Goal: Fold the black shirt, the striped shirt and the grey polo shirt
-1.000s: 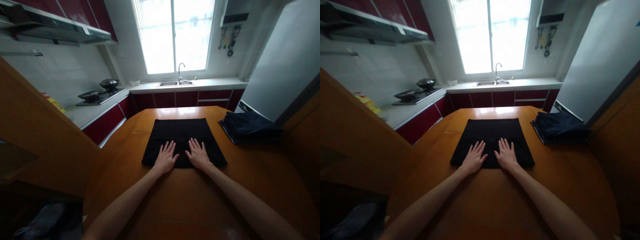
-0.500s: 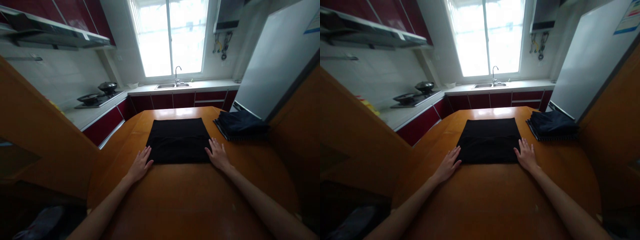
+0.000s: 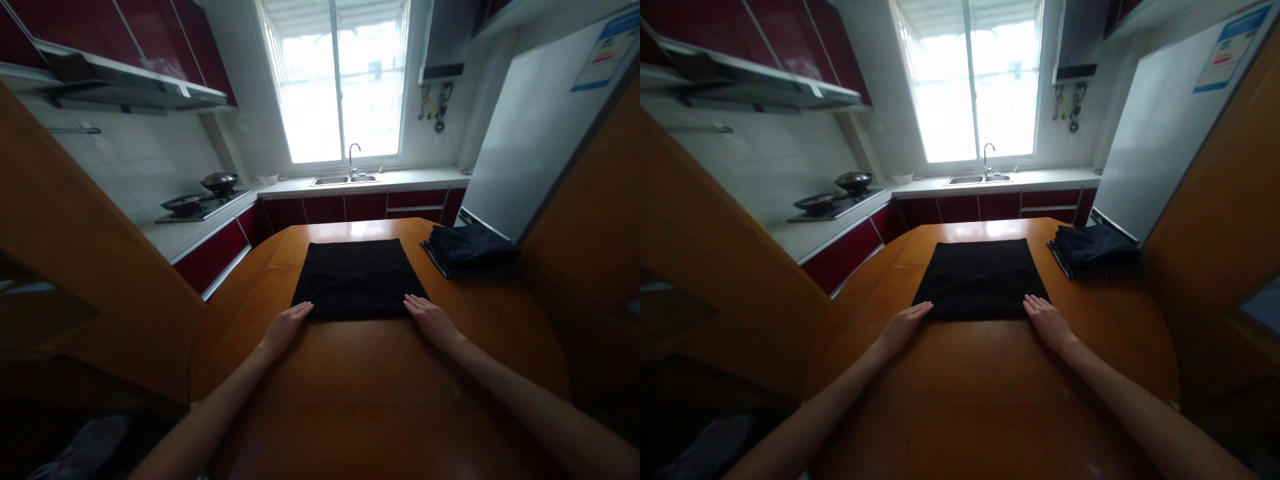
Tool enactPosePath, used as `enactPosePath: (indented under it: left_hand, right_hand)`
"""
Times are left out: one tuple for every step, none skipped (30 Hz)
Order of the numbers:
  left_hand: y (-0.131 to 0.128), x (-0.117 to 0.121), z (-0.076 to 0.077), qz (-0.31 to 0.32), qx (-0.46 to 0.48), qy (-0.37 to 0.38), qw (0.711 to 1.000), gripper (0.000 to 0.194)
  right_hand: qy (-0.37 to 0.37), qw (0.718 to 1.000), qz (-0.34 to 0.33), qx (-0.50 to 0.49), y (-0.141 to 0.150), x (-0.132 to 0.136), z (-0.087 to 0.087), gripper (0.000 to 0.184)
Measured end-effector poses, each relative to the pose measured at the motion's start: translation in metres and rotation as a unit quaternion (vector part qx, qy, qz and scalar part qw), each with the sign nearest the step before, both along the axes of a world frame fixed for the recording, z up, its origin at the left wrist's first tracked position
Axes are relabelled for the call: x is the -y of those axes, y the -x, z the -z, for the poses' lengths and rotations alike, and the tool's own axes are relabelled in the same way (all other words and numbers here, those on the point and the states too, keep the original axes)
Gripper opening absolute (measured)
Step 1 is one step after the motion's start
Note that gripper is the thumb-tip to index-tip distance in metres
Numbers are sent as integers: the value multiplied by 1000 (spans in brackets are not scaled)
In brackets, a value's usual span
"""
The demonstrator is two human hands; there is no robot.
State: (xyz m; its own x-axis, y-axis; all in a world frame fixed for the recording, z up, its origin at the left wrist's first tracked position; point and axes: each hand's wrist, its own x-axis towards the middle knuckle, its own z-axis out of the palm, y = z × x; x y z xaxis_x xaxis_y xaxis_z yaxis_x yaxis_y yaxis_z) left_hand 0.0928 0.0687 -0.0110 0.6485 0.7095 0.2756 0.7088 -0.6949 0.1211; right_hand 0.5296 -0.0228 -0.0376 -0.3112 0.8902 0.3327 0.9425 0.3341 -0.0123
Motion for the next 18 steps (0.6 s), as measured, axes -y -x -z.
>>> enactPosePath:
  left_hand:
    - [1, 1, 1, -2, 3, -4, 1000, 53]
    - [2, 4, 2, -3, 8, -10, 1000, 52]
    - [4, 10, 3, 0, 13, -16, 1000, 51]
    - [8, 18, 4, 5, 17, -21, 1000, 50]
    - [12, 30, 5, 12, 19, -25, 999, 49]
    - [17, 44, 6, 21, 19, -29, 999, 49]
    - [22, 61, 7, 30, 18, -32, 999, 49]
    - [28, 80, 9, 39, 16, -37, 998, 50]
    - [35, 99, 12, 47, 16, -43, 998, 51]
    - [42, 120, 14, 58, 17, -53, 997, 53]
    - [49, 139, 15, 68, 18, -65, 995, 56]
    - [55, 157, 16, 80, 14, -77, 994, 58]
    - [61, 172, 15, 89, 8, -85, 992, 58]
    - [66, 184, 12, 97, 1, -88, 991, 55]
    - [70, 191, 8, 105, -7, -83, 991, 52]
    - [72, 194, 3, 108, -12, -71, 992, 50]
    - [72, 192, -2, 102, -7, -52, 993, 48]
    - [70, 187, -8, 85, 8, -30, 996, 46]
  right_hand:
    - [0, 1000, 4, 3, 1, 2, -2, 57]
    - [0, 1000, 6, 4, 2, 6, -4, 57]
    - [0, 1000, 8, 4, 4, 11, -6, 57]
    - [1, 1000, 9, 4, 4, 19, -6, 58]
    - [1, 1000, 8, 5, 5, 29, -5, 58]
    - [1, 1000, 5, 6, 6, 42, -3, 59]
    - [-1, 1000, 2, 7, 6, 58, 1, 59]
    - [-4, 1000, -2, 8, 6, 75, 5, 60]
    - [-8, 1000, -6, 7, 7, 95, 9, 61]
    - [-13, 1000, -11, 4, 8, 116, 13, 62]
    - [-17, 1000, -17, 0, 9, 137, 16, 64]
    - [-17, 1000, -24, -6, 11, 157, 17, 65]
    - [-12, 999, -30, -14, 13, 175, 16, 66]
    - [-2, 999, -36, -25, 14, 188, 13, 65]
    - [15, 998, -38, -39, 16, 197, 8, 61]
    - [34, 997, -35, -60, 16, 200, 2, 56]
    - [50, 995, -24, -87, 16, 197, -5, 50]
    - [61, 991, -5, -120, 14, 189, -11, 44]
